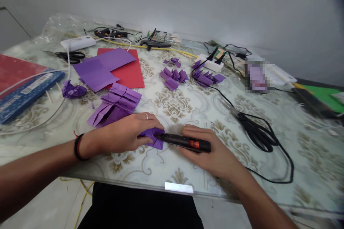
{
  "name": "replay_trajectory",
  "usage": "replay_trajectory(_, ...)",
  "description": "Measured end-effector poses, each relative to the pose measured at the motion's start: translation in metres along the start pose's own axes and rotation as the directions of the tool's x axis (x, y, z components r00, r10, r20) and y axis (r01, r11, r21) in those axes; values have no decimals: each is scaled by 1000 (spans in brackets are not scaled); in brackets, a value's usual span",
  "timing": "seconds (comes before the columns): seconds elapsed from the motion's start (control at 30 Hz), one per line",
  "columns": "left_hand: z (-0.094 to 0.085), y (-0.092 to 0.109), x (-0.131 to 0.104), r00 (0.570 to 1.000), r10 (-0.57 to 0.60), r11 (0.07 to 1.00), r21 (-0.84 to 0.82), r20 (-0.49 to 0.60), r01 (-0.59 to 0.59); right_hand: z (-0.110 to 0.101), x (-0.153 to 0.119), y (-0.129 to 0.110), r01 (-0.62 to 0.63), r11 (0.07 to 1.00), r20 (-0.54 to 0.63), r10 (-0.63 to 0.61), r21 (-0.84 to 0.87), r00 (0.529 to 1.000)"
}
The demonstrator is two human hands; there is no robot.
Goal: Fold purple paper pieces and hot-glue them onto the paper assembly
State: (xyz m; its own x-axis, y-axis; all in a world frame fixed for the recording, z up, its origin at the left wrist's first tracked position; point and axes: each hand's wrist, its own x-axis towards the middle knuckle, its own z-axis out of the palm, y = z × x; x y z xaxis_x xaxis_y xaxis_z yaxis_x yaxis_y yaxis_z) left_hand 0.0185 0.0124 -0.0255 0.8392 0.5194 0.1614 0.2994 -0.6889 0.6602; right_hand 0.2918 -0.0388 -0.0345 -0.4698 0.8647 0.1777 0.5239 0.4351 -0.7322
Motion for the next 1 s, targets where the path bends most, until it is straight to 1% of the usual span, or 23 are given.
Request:
replay_trajectory(0.4, 0, 1, 0, 1000, 6, 1000, 23, -1, -6, -5, -2, -4, -26, 999, -19, 26, -19, 999)
replay_trajectory(0.63, 0, 1, 0, 1000, -7, 1000, 27, -6, 7, -5, -8, 7, -20, 999, -59, 18, -33, 998)
replay_trajectory(0.87, -1, 1, 0, 1000, -6, 1000, 20, -8, 6, -10, -5, 0, -74, 996, -12, 73, -52, 997)
replay_trajectory(1.0, -1, 1, -1, 1000, -7, 1000, 18, -2, 7, -12, -6, 0, -84, 995, -11, 84, -47, 996)
